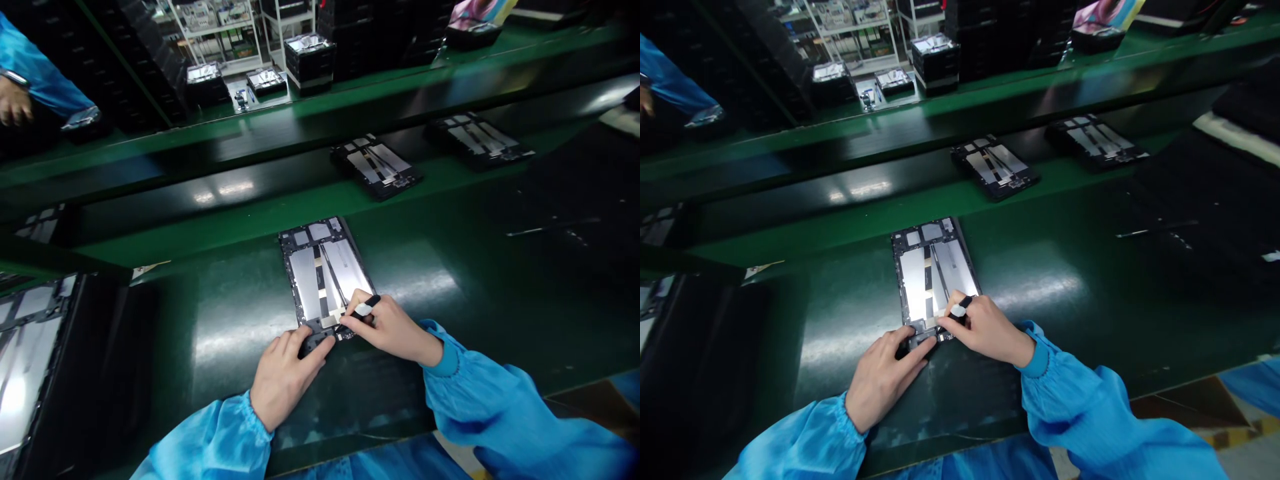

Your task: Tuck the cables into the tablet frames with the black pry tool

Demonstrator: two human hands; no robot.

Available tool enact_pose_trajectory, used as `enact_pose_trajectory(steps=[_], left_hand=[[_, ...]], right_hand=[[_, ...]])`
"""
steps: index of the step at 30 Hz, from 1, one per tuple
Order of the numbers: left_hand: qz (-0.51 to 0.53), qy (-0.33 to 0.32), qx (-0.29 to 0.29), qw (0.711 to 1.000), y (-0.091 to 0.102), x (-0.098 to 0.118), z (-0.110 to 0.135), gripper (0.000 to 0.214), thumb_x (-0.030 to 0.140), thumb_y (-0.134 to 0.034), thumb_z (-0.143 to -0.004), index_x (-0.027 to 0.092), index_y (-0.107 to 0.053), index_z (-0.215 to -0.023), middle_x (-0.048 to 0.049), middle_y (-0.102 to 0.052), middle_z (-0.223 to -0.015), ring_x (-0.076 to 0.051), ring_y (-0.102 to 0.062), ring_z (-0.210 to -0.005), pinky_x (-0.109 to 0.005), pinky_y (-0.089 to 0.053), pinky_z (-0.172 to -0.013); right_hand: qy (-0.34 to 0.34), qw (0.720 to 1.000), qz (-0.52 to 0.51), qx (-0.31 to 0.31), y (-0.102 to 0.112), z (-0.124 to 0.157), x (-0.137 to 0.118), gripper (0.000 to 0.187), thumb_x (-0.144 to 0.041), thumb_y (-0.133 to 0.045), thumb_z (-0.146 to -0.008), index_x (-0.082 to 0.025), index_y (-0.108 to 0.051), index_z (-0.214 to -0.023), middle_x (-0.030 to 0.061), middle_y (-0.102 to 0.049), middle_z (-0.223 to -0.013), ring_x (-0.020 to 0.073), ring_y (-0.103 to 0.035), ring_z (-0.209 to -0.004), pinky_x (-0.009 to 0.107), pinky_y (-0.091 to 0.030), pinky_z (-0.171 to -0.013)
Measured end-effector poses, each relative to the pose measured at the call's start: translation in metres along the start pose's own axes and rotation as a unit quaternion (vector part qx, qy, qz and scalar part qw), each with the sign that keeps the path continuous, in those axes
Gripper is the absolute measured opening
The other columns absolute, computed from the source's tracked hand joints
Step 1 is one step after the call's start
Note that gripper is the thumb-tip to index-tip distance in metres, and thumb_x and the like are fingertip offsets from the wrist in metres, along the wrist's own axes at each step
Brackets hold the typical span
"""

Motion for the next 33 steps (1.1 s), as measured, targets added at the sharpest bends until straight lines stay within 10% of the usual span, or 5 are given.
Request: enact_pose_trajectory(steps=[9,18,28,33], left_hand=[[0.085,-0.042,0.0,0.995,0.004,-0.015,0.011,0.037,0.012,-0.04,-0.099,0.023,-0.055,-0.131,-0.01,-0.056,-0.131,-0.02,-0.057,-0.11,-0.034,-0.053,-0.088],[-0.051,-0.084,0.013,0.995,-0.003,-0.002,-0.029,0.035,0.034,-0.055,-0.096,0.016,-0.058,-0.127,-0.0089,-0.066,-0.103,-0.021,-0.06,-0.086,-0.032,-0.046,-0.073],[-0.158,0.191,0.122,0.961,0.008,-0.219,-0.106,0.04,0.012,-0.037,-0.093,0.009,-0.059,-0.127,-0.0237,-0.062,-0.117,-0.035,-0.058,-0.104,-0.051,-0.045,-0.084],[-0.107,0.134,0.136,0.976,-0.027,-0.187,-0.149,0.05,0.003,-0.039,-0.085,0.015,-0.058,-0.129,-0.0166,-0.061,-0.125,-0.027,-0.056,-0.116,-0.047,-0.042,-0.099]], right_hand=[[-0.023,0.932,-0.142,0.334,0.038,0.019,0.048,0.026,-0.046,-0.064,-0.088,-0.023,-0.06,-0.077,0.004,-0.062,-0.081,0.0247,-0.065,-0.092,0.038,-0.05,-0.088],[-0.038,0.935,-0.218,0.276,0.019,-0.031,0.053,0.048,-0.06,-0.048,-0.092,-0.018,-0.069,-0.106,0.0074,-0.074,-0.084,0.0221,-0.07,-0.076,0.035,-0.057,-0.071],[-0.039,0.909,-0.111,0.401,0.129,-0.077,0.124,0.058,-0.052,-0.04,-0.095,-0.011,-0.053,-0.134,0.0098,-0.075,-0.084,0.0207,-0.071,-0.073,0.037,-0.057,-0.075],[-0.093,0.863,-0.026,0.496,0.181,-0.092,0.15,0.041,-0.026,-0.045,-0.094,-0.019,-0.051,-0.134,0.0147,-0.066,-0.124,0.0288,-0.062,-0.115,0.045,-0.045,-0.099]])
Point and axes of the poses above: each hand's wrist, its own z-axis away from the middle knuckle, its own y-axis out of the back of the hand, x = y × z, the point moved 8 cm from there along -z, towards the middle knuckle
